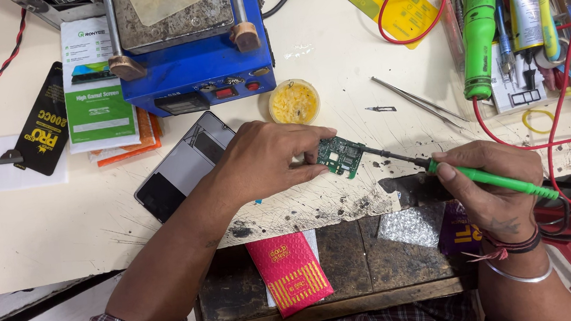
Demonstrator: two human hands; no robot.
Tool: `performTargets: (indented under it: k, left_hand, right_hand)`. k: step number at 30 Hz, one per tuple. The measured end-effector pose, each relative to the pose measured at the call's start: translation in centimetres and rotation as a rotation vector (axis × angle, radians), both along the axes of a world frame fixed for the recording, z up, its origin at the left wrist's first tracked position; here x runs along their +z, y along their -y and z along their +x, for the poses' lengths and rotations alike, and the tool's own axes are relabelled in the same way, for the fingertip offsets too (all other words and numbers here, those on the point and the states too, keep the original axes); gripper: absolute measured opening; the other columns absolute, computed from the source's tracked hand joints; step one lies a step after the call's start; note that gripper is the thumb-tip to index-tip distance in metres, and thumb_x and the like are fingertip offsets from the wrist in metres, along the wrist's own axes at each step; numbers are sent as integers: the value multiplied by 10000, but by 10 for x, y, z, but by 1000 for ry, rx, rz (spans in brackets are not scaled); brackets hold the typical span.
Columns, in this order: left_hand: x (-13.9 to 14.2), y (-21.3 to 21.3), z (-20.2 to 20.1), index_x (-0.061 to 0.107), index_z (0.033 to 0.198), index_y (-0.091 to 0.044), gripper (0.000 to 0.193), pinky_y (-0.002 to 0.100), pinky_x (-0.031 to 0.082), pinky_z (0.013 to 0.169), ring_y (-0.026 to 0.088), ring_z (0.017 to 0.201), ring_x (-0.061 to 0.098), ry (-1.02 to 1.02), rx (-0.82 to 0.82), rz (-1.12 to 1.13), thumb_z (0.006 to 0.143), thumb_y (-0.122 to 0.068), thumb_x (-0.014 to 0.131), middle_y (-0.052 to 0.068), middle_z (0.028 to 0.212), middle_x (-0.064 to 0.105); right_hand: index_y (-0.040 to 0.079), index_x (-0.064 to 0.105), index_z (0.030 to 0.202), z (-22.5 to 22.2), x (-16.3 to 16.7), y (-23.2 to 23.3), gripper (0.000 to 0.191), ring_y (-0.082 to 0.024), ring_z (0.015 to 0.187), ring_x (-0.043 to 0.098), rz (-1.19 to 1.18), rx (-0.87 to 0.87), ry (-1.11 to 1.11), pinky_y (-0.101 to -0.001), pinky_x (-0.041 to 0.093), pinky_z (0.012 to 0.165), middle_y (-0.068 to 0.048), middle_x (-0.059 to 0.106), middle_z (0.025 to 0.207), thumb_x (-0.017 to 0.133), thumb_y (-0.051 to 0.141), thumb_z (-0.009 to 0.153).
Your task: The person holds a small green circuit board on the workbench and works on it with tweezers, then picks up a soldering iron and solders components on the board, steadying it with the other hand. A disassembled phone and a blue heating machine sit on the bench nearby.
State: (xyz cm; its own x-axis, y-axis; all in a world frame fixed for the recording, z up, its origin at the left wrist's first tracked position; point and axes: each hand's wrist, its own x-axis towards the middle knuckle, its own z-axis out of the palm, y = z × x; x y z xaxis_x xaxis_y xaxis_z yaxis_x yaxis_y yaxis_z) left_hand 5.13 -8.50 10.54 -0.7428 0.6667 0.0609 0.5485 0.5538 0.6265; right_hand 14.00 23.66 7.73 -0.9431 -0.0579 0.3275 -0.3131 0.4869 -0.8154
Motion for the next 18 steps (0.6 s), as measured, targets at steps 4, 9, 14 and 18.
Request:
performTargets:
  k: [4, 9, 14, 18]
  left_hand:
    - [1, 1, 0, 649, 711, -100, 294, 334, 595, 640, 143, 781, 763, -5, -3, -2, 791, -293, 856, -57, 1215, 760]
    - [-1, 0, 0, 651, 701, -113, 278, 326, 598, 634, 128, 770, 764, -10, -7, -28, 788, -286, 850, -64, 1223, 757]
    - [-4, 0, -1, 654, 702, -116, 269, 318, 601, 626, 115, 747, 758, -14, -9, -40, 788, -282, 848, -72, 1224, 756]
    - [-5, 2, -1, 661, 705, -124, 246, 308, 601, 616, 101, 757, 760, -22, -20, -27, 783, -267, 846, -76, 1217, 758]
  right_hand:
    - [-37, 716, 930, 0, 0, -1, 72, -167, 722, 742, -45, 53, -8, -237, 570, 668, -159, 749, 855, 734, 22, 894]
    - [-36, 710, 944, 0, -1, -2, 72, -173, 747, 745, -75, 58, -13, -241, 574, 695, -163, 749, 875, 729, 28, 919]
    - [-40, 712, 937, -1, -3, -4, 74, -169, 701, 732, -54, 38, 0, -236, 565, 655, -164, 749, 868, 729, 24, 906]
    - [-34, 709, 926, 1, -4, -4, 67, -162, 685, 729, -84, 69, 20, -233, 563, 652, -152, 748, 848, 732, 26, 907]
